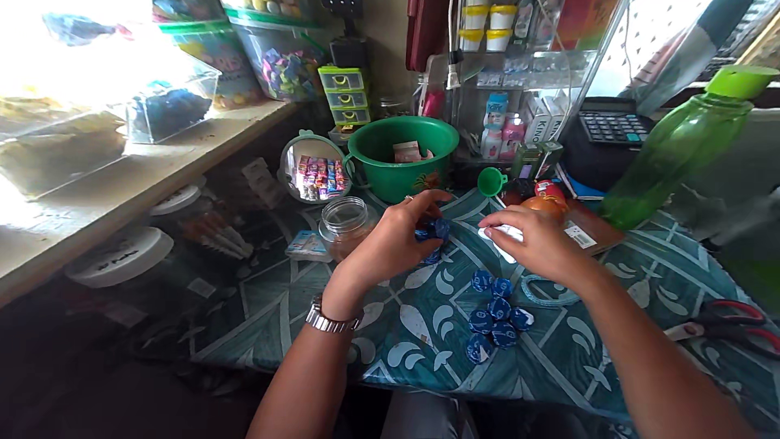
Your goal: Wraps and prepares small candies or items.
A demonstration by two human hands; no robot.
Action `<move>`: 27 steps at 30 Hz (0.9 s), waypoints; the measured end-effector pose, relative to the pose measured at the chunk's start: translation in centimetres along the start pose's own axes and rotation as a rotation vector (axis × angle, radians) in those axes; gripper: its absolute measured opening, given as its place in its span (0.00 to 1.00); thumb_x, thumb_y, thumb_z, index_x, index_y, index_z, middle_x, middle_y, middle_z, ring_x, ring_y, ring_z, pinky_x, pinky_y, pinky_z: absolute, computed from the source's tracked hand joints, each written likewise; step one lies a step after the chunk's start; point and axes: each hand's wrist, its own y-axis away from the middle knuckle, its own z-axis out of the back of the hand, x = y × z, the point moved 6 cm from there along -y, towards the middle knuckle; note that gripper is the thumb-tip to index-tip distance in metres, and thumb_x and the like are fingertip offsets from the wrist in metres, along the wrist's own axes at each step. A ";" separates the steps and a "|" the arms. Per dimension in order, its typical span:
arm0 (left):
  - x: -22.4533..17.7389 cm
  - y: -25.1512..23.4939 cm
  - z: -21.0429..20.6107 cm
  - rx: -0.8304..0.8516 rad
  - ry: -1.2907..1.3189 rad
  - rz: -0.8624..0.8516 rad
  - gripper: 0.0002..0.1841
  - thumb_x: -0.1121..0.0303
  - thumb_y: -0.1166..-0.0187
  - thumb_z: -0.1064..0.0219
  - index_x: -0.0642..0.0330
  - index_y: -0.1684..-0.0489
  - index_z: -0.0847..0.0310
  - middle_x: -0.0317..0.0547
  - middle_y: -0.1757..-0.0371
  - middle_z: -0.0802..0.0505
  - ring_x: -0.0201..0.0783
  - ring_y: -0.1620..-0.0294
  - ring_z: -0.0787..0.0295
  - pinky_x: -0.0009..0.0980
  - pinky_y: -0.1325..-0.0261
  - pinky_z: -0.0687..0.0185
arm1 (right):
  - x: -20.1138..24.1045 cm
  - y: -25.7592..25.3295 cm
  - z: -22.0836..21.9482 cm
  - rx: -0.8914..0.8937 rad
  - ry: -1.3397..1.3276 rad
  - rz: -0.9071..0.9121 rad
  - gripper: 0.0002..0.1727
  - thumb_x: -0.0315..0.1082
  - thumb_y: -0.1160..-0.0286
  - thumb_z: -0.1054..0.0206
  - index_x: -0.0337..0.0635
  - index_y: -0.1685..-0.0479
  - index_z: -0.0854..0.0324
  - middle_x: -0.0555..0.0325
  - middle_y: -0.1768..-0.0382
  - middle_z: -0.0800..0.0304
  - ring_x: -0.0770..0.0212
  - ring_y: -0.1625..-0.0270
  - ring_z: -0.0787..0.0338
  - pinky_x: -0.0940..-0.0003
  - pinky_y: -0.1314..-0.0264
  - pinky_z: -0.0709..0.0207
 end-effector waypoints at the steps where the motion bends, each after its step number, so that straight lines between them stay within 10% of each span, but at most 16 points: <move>1: 0.1 0.0 0.0 0.007 -0.002 0.008 0.32 0.81 0.35 0.22 0.62 0.28 0.25 0.51 0.44 0.10 0.39 0.49 0.07 0.35 0.44 0.09 | 0.0 0.0 0.0 -0.006 0.004 0.003 0.09 0.32 0.18 0.33 0.41 0.49 0.08 0.51 0.53 0.08 0.55 0.49 0.09 0.55 0.44 0.16; 12: 0.7 0.2 -0.4 0.028 -0.171 -0.045 0.15 0.79 0.37 0.20 0.61 0.51 0.08 0.54 0.47 0.08 0.46 0.47 0.09 0.41 0.45 0.12 | -0.1 0.0 0.0 -0.008 0.043 0.026 0.09 0.31 0.20 0.31 0.40 0.51 0.08 0.50 0.56 0.08 0.54 0.51 0.09 0.55 0.47 0.15; 19: 2.0 0.0 -1.8 0.130 -0.279 0.087 0.25 0.80 0.37 0.20 0.62 0.36 0.14 0.56 0.49 0.07 0.59 0.43 0.12 0.63 0.34 0.26 | -0.2 0.0 -0.1 -0.003 0.052 0.042 0.09 0.30 0.20 0.32 0.40 0.51 0.08 0.50 0.55 0.08 0.54 0.51 0.08 0.55 0.46 0.15; 27: 1.9 -0.2 -2.1 0.134 -0.342 0.108 0.28 0.76 0.36 0.19 0.64 0.32 0.17 0.65 0.39 0.13 0.65 0.32 0.19 0.65 0.33 0.27 | -0.2 0.0 0.1 -0.011 0.055 0.035 0.08 0.30 0.20 0.32 0.40 0.51 0.07 0.50 0.55 0.08 0.54 0.51 0.09 0.55 0.46 0.15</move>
